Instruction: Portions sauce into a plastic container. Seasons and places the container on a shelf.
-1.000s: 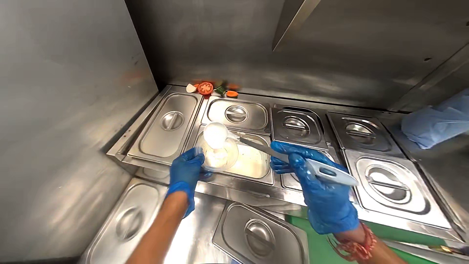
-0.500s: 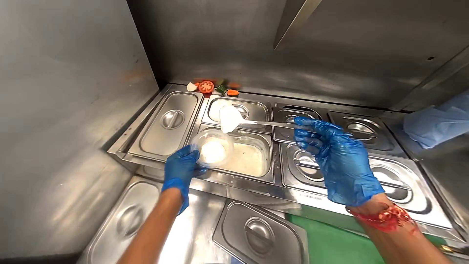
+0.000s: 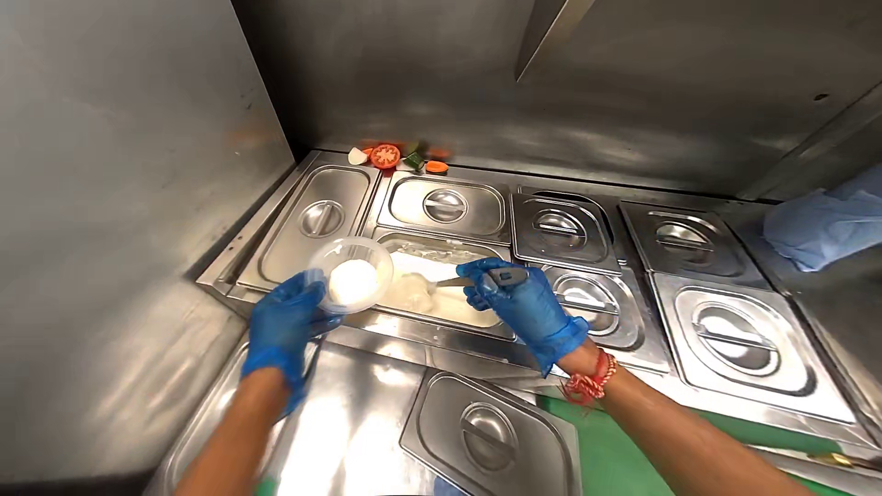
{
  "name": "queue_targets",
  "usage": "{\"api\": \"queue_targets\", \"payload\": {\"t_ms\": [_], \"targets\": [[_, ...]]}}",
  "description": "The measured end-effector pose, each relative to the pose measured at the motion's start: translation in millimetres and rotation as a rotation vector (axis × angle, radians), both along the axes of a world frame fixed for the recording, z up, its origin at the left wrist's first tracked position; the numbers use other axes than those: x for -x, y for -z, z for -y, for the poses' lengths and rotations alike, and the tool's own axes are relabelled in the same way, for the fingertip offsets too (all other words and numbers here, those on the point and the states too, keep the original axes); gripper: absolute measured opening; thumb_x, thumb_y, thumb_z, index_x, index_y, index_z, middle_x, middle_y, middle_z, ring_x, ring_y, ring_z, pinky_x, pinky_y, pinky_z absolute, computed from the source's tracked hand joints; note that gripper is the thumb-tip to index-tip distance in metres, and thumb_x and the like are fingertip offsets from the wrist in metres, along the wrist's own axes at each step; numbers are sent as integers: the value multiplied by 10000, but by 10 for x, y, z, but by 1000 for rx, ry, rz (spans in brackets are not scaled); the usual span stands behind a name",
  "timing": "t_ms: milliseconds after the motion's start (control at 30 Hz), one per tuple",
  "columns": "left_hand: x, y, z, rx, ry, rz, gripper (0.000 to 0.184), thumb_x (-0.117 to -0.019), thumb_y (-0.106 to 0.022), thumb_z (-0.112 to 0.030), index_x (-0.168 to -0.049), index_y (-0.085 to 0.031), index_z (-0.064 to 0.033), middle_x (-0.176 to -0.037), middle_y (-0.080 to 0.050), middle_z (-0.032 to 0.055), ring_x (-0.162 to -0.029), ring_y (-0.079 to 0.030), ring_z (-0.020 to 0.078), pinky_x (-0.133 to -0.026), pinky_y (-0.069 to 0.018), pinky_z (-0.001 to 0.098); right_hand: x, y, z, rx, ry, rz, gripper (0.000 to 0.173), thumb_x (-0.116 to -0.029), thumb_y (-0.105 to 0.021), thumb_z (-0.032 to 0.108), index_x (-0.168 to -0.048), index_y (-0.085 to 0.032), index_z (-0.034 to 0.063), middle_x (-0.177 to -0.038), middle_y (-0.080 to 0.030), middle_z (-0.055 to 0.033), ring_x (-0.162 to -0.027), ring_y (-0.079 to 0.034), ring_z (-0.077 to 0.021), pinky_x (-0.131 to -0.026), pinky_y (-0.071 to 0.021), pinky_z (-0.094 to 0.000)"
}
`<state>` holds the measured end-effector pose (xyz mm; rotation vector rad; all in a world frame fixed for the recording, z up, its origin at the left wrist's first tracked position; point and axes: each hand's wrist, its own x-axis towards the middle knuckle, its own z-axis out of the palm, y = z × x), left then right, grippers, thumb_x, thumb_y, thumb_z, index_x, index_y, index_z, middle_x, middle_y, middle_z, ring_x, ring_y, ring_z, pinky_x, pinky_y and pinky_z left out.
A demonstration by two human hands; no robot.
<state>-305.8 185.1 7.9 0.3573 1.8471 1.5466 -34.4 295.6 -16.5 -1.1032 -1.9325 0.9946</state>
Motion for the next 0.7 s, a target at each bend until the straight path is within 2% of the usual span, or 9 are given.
{"api": "queue_targets", "payload": {"t_ms": [33,100,200,433,700], "targets": [[9,2,9,-3,1,2,247,-1009,-626,-87,-1235,-643,8,-883,-705,151,-585,-679,200,-527,-600,331,49,-44,-5,165,43,-89,156,-1011,-604,104,-1075,-744,79,-810,-750,-53,-665,-731,-147,-654,-644,-323],[15,-3,21,-4,6,4,238,-1016,-612,-80,-1233,-643,13,-880,-702,157,-580,-680,205,-525,-603,334,80,-69,-55,368,135,-245,170,-1039,-578,87,-1071,-734,27,-808,-748,-112,-653,-733,-195,-636,-640,-340],[37,17,31,3,-2,8,236,-1013,-610,-64,-1232,-636,19,-876,-693,154,-561,-665,197,-513,-596,328,15,-109,-83,467,220,-385,235,-1066,-515,92,-1096,-724,-11,-818,-739,-134,-662,-719,-198,-622,-619,-333],[-6,93,-27,18,2,-20,239,-1004,-634,-80,-1226,-657,7,-873,-705,151,-564,-678,200,-509,-601,329,-247,-316,-101,428,284,-431,243,-1069,-505,92,-1081,-723,-13,-778,-738,-121,-626,-709,-173,-583,-603,-299],[-236,149,-208,30,76,-13,264,-1005,-639,-83,-1253,-652,4,-926,-717,172,-623,-707,231,-559,-624,369,-622,-841,-98,300,301,-379,254,-1079,-496,172,-1107,-719,55,-820,-739,-63,-663,-710,-134,-632,-605,-271]]}}
